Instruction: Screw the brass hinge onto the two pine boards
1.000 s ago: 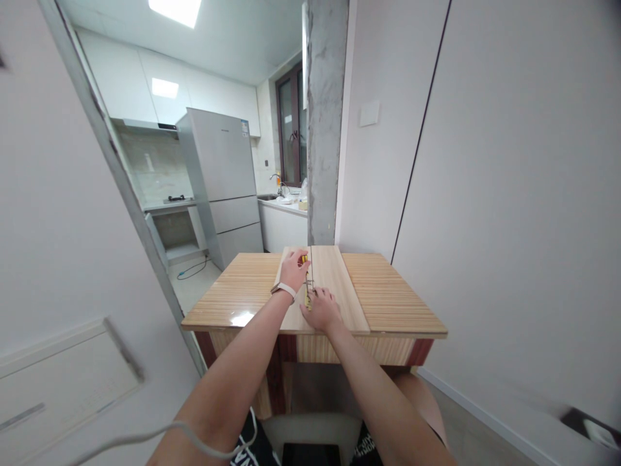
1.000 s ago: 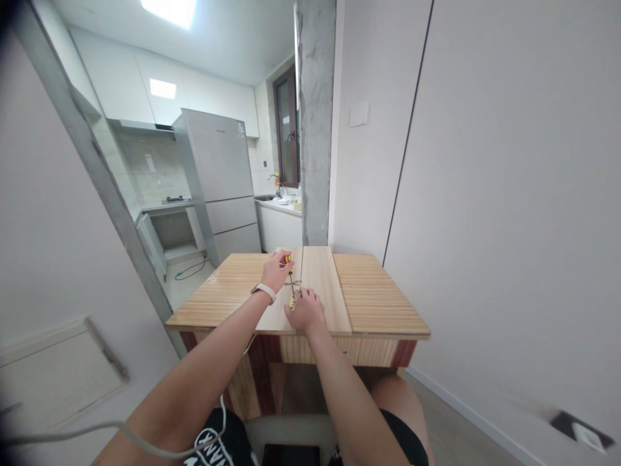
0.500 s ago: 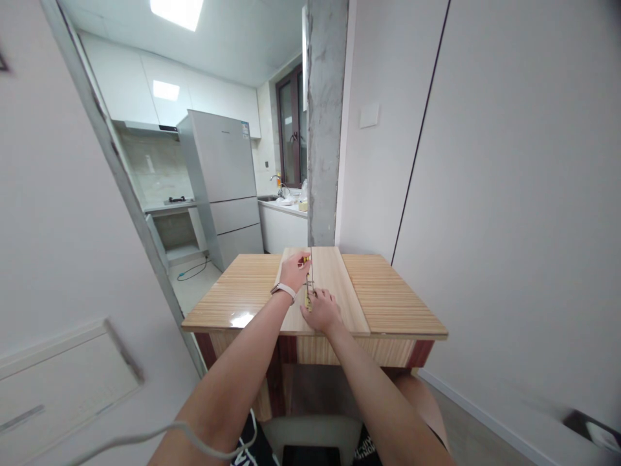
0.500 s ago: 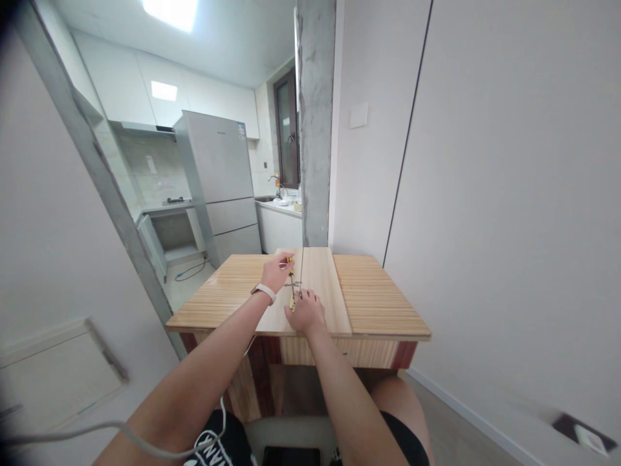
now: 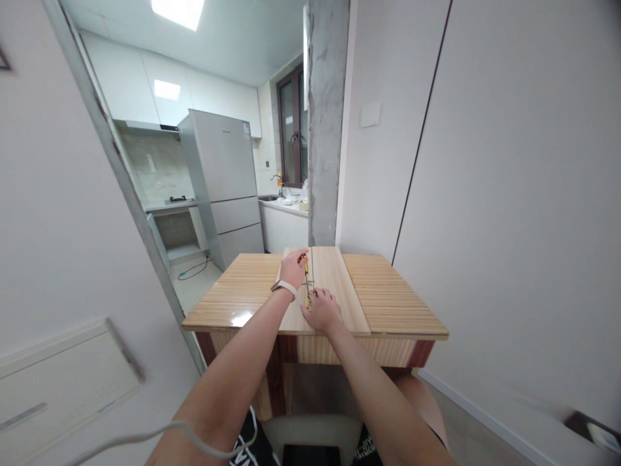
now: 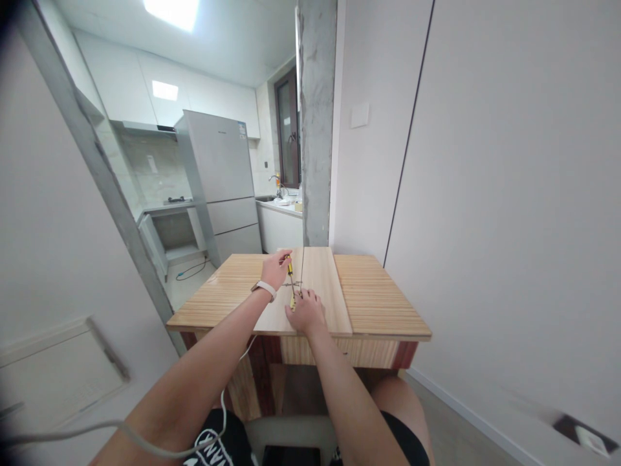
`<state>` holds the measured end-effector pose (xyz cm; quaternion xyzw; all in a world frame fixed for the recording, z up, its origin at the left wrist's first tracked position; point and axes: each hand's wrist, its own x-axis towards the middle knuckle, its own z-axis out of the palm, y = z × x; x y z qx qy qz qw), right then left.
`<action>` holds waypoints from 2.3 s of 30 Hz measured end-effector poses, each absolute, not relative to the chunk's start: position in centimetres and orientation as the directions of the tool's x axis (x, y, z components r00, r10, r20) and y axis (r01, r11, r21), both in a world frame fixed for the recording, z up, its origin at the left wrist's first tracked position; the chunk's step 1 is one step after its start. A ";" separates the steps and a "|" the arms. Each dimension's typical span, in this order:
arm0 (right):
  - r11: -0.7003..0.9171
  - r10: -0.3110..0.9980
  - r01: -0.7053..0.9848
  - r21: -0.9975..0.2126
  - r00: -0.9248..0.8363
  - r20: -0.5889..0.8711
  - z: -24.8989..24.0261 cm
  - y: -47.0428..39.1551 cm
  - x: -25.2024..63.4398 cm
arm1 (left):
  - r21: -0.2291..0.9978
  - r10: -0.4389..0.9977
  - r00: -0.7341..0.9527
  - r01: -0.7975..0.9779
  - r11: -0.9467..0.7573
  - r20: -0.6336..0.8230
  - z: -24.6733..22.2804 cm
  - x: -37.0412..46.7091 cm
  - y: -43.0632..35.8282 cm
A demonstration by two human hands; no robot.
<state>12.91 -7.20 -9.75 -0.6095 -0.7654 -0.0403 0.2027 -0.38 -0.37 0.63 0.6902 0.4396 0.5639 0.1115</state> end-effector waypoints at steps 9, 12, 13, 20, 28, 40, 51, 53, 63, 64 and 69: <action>0.261 0.911 0.947 -0.188 -0.178 0.371 -9.9 -7.1 12.9 | 0.637 0.717 -0.001 0.460 -0.618 0.697 0.3 -0.3 -0.5; 0.266 0.907 0.946 -0.185 -0.181 0.380 -9.8 -7.1 12.9 | 0.641 0.718 -0.025 0.472 -0.605 0.696 0.4 -0.1 -0.7; 0.267 0.905 0.946 -0.184 -0.181 0.386 -9.8 -7.2 12.9 | 0.643 0.720 -0.030 0.477 -0.599 0.693 0.5 0.0 -0.7; 0.268 0.904 0.944 -0.191 -0.178 0.389 -9.7 -7.3 12.9 | 0.648 0.749 -0.007 0.509 -0.567 0.662 0.8 0.1 -0.6; 0.270 0.903 0.945 -0.187 -0.180 0.391 -10.0 -7.2 12.9 | 0.633 0.738 0.061 0.470 -0.615 0.672 0.8 0.0 -0.7; 0.253 0.916 0.950 -0.184 -0.174 0.361 -9.5 -7.5 12.8 | 0.645 0.738 -0.052 0.531 -0.550 0.673 1.3 0.5 -0.8; 0.268 0.902 0.944 -0.192 -0.176 0.395 -9.9 -7.2 12.9 | 0.615 0.730 0.045 0.505 -0.606 0.682 0.6 -0.1 -0.3; 0.268 0.901 0.944 -0.193 -0.175 0.396 -9.8 -7.2 12.9 | 0.599 0.721 0.054 0.515 -0.613 0.691 0.6 -0.1 -0.5; 0.268 0.901 0.946 -0.184 -0.178 0.397 -9.7 -7.4 13.0 | 0.599 0.715 -0.005 0.550 -0.582 0.699 0.3 0.5 -0.6; 0.271 0.900 0.945 -0.184 -0.181 0.398 -9.8 -7.4 13.0 | 0.596 0.715 -0.006 0.557 -0.578 0.699 0.3 0.6 -0.6; 0.266 0.906 0.945 -0.190 -0.178 0.384 -9.9 -7.3 12.9 | 0.578 0.719 0.010 0.587 -0.566 0.694 0.2 0.5 -0.7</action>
